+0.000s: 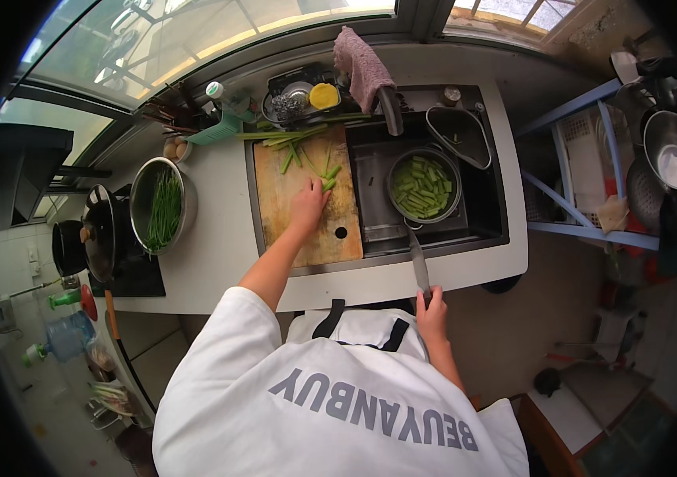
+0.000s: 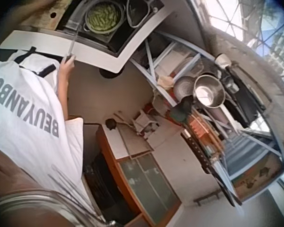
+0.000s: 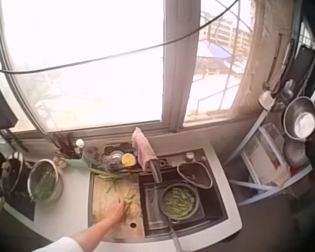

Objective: The person chops green vegetables on a wooden cutting board using a knife, then transfers the pieces into a metal colander in the sink. The person rinses the vegetables under running water and places the colander on the counter.

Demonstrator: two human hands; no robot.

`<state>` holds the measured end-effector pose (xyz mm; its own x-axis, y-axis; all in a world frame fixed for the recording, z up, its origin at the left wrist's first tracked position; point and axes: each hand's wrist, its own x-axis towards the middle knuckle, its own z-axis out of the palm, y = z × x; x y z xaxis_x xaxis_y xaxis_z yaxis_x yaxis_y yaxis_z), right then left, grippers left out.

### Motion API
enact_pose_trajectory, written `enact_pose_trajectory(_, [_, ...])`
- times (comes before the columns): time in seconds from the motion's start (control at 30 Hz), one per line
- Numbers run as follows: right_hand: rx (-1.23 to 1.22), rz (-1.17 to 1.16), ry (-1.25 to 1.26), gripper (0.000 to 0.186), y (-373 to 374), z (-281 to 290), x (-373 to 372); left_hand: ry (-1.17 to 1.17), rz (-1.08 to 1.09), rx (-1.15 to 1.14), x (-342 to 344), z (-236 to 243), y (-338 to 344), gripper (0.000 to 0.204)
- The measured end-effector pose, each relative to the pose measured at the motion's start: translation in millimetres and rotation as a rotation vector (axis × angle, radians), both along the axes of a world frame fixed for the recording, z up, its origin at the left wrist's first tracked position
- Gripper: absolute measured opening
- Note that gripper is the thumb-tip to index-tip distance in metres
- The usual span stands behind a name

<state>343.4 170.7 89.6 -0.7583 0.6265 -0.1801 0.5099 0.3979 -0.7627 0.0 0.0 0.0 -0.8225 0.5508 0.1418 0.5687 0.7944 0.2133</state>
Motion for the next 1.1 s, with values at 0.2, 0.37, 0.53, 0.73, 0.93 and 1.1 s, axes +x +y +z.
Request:
enact_pose_trajectory(0.2, [-0.011,-0.025,0.036,0.021,51,-2,7,-0.104,0.153,0.091,1,8,14,0.023])
enact_pose_trajectory(0.37, [-0.019,-0.149,0.087,0.020,76,-12,19,-0.252,0.219,0.346,21,28,54,0.014])
enact_pose_trajectory(0.53, [-0.002,-0.163,0.084,0.021,99,0,11,-0.572,0.061,0.633,29,36,155,0.035])
enact_pose_trajectory(0.73, [-0.031,-0.215,0.025,0.022,109,0,5,-0.428,0.008,0.215,27,72,171,0.063])
enact_pose_trajectory(0.93, [-0.012,-0.186,-0.022,0.023,107,-10,5,-0.156,0.196,-0.072,2,32,84,0.032])
enact_pose_trajectory(1.1, [-0.047,-0.194,-0.027,0.024,101,-17,6,-0.340,0.144,0.167,14,3,97,0.025])
